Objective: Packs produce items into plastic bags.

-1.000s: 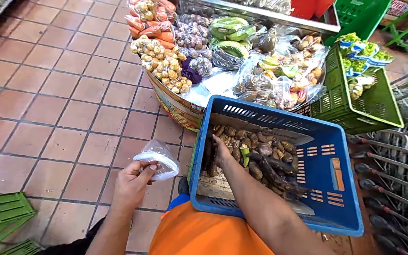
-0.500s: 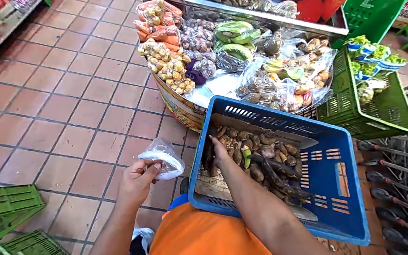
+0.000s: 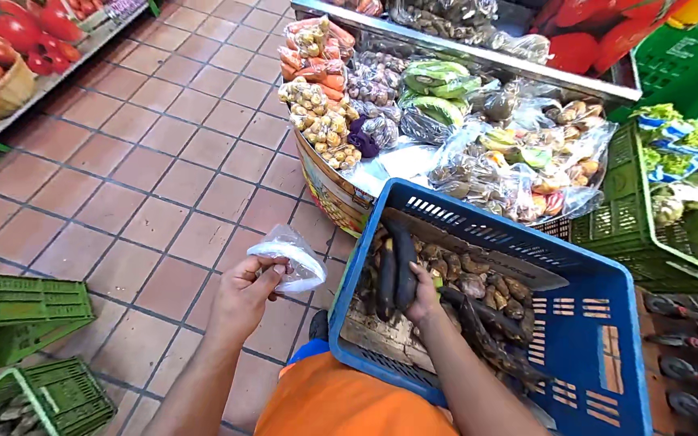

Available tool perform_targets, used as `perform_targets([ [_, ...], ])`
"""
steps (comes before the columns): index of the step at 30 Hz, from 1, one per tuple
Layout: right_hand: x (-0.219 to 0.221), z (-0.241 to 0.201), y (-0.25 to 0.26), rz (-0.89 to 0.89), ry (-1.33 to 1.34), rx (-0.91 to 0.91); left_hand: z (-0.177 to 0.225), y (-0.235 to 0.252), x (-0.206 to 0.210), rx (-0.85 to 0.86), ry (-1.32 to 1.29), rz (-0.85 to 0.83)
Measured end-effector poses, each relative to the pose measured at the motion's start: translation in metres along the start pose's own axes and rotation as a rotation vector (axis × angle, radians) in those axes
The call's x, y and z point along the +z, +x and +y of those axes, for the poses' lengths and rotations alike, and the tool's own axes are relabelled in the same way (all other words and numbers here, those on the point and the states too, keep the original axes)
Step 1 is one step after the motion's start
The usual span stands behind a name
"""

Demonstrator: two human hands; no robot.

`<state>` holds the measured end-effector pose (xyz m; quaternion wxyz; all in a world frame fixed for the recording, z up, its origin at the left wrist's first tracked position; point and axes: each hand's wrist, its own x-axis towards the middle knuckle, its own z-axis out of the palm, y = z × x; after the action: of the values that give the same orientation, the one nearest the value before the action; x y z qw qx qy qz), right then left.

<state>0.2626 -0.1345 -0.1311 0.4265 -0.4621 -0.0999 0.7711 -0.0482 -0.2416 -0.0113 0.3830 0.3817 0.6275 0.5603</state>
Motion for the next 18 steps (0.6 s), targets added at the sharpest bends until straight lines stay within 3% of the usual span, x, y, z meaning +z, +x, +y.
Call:
perform_targets([
  [3,-0.008,-0.018,-0.039,-0.206,0.194,-0.031,0.008,0.005,0.027,-0.017,0.159,0.141],
  [5,-0.011,-0.026,-0.052,-0.462,0.303,0.006,0.017,0.010,0.061,-0.048,0.167,0.087],
  [8,0.015,-0.040,-0.070,-0.822,0.351,0.122,0.029,0.020,0.119,-0.164,-0.119,-0.197],
  [11,0.043,-0.057,-0.092,-0.945,0.293,0.191,0.028,0.025,0.160,-0.258,-0.568,-0.632],
  [14,0.045,-0.067,-0.102,-0.847,0.202,0.100,0.023,0.034,0.185,-0.308,-0.979,-0.854],
  [18,0.043,-0.069,-0.123,-0.318,-0.006,-0.153,0.032,0.031,0.211,-0.409,-0.877,-0.519],
])
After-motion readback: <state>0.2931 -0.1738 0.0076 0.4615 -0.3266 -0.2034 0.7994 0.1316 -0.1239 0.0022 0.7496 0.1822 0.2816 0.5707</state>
